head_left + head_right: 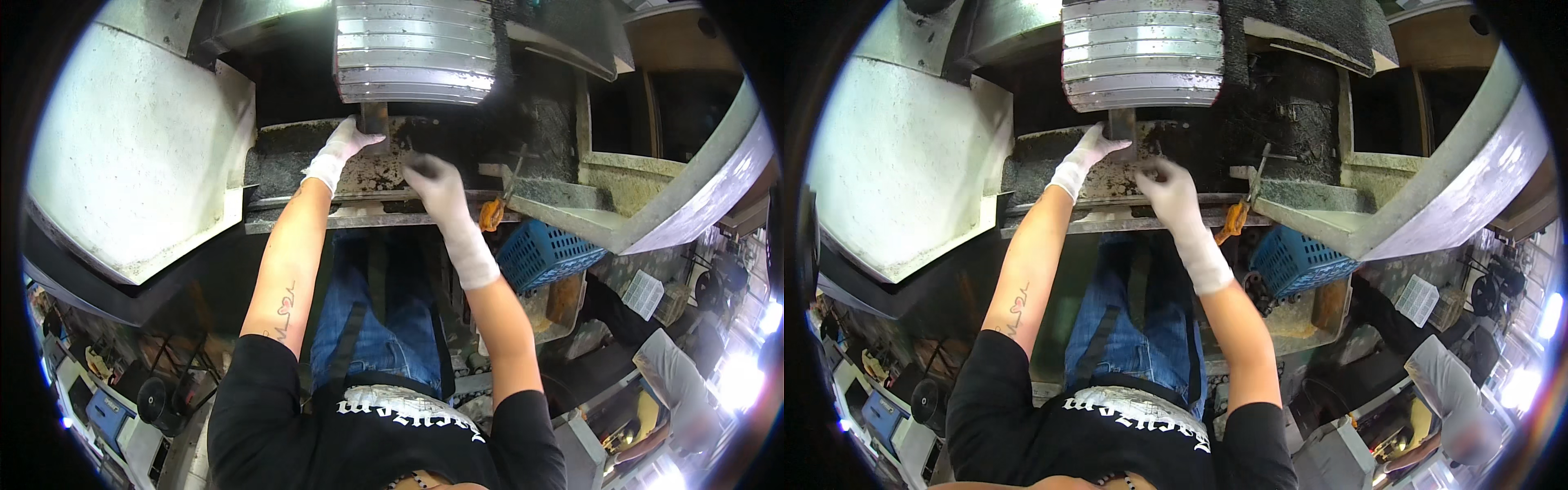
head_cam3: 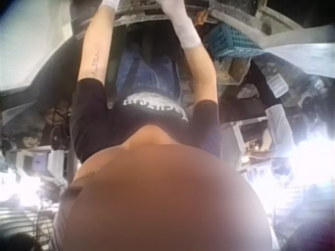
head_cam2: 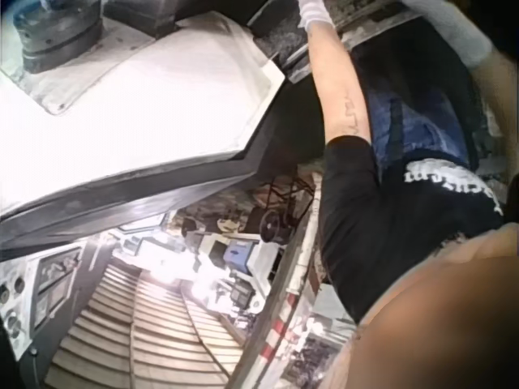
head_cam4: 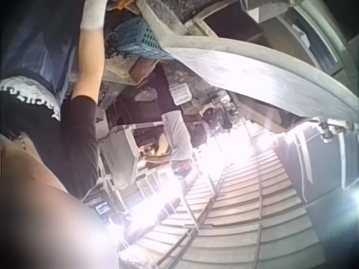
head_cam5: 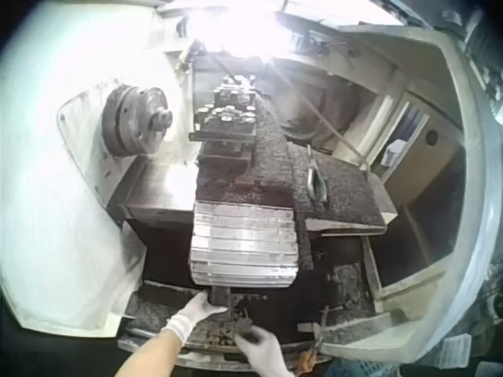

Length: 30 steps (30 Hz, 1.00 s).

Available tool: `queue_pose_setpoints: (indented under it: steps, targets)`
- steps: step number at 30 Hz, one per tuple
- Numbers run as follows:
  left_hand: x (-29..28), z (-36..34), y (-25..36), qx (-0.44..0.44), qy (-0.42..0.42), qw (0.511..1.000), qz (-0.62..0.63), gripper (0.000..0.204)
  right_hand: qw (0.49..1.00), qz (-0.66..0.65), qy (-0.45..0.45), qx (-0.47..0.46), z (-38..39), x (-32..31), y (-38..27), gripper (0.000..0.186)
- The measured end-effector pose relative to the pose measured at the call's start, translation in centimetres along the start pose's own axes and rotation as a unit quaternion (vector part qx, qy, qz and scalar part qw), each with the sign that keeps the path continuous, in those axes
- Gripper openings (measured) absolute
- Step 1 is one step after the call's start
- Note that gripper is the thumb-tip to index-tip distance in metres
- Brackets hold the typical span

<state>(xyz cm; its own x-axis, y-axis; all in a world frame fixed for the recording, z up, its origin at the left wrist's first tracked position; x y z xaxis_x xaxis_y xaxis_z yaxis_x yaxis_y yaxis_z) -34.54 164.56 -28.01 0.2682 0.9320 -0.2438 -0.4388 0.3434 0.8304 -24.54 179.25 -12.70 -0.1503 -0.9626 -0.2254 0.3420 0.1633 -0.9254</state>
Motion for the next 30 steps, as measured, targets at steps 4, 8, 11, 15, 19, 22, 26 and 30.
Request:
queue_pose_setpoints:
  steps: [4,8,11,15,19,22,26,30]
  targets:
    - [0.7,-0.8,-1.4,0.016,-0.020,0.993,0.117,0.055,0.941,0.337,0.002,-0.030,-8.3,4.4,1.8,0.039]
    - [0.4,-0.1,-1.1,0.026,-0.005,0.998,-0.064,0.058,0.892,0.403,-0.015,-0.205,-13.6,6.7,2.9,0.042]
    - [-0.3,1.5,0.8,0.033,0.043,0.988,-0.142,0.063,0.865,0.436,-0.014,-0.250,-15.8,7.0,3.6,0.037]
    - [-0.8,3.2,2.8,0.017,0.056,0.985,-0.160,0.066,0.877,0.440,-0.065,-0.182,-15.7,6.2,3.9,0.041]
    - [-0.9,4.4,3.4,0.004,0.061,0.970,-0.235,0.076,0.937,0.334,-0.090,-0.044,-12.6,4.9,3.5,0.044]
    - [-0.9,5.8,3.2,-0.044,0.042,0.962,-0.266,0.079,0.967,0.227,-0.094,-0.063,-9.8,4.6,2.1,0.037]
    - [-0.8,8.1,3.0,-0.003,0.051,0.963,-0.266,0.083,0.946,0.271,-0.108,-0.139,-4.0,4.1,1.4,0.028]
    - [-1.1,9.4,2.4,0.080,-0.005,0.968,-0.239,0.069,0.922,0.300,-0.066,-0.235,0.5,4.5,0.8,0.015]
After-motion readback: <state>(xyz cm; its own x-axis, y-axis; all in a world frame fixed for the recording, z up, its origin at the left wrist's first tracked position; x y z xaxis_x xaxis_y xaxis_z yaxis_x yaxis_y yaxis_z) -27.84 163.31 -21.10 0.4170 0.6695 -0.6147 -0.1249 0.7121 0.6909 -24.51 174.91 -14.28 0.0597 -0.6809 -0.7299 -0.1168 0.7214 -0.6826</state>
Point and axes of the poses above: each hand's wrist, its own z-axis away from the middle knuckle, its own x-axis out of the palm, y = z × x, the point moved 4 cm from there along -z, towards the middle knuckle, and after that the axes turned 10 degrees about y, right-handed, at the moved point
